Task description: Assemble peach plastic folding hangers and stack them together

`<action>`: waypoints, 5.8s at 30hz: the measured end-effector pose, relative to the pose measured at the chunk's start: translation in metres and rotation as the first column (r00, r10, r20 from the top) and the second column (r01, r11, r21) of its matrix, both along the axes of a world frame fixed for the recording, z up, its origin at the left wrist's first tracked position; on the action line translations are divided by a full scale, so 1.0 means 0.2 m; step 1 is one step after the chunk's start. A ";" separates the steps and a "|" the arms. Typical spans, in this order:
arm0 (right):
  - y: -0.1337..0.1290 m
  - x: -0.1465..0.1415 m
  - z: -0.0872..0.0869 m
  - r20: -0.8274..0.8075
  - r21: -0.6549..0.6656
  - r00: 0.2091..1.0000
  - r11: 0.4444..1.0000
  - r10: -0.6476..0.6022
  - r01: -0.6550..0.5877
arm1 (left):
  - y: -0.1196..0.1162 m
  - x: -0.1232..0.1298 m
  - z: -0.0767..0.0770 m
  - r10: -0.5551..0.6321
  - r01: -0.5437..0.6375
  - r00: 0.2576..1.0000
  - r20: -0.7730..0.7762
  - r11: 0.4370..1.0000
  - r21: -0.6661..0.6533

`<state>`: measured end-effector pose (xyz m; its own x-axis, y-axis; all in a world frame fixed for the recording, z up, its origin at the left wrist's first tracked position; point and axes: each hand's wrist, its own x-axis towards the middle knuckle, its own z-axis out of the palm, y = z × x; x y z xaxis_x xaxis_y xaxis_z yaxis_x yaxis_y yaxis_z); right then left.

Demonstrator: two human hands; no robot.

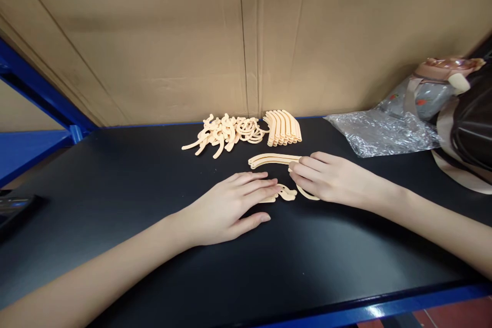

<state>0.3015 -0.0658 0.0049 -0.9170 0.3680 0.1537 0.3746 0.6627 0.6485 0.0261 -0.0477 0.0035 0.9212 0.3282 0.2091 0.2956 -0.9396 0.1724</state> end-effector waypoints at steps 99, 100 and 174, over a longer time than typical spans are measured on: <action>0.12 -0.09 0.00 -0.357 -0.784 0.345 0.078 -0.868 -0.615 | 0.02 -0.02 0.12 0.503 -0.503 0.846 0.179 0.863 -0.047; 0.12 -0.11 0.00 -0.351 -0.788 0.348 0.073 -0.869 -0.611 | 0.01 -0.02 0.11 0.470 -0.482 0.868 0.160 0.875 0.048; 0.13 -0.25 -0.09 -0.451 -0.660 0.113 0.246 -0.885 -0.710 | 0.06 0.00 -0.04 0.141 -0.176 0.984 0.111 0.878 0.445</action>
<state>0.2506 -0.0403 -0.0124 -0.2579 0.9630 0.0784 0.0220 0.0870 -0.9960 0.0270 -0.0348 -0.0043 0.8411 0.3224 0.4342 0.4504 -0.8621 -0.2324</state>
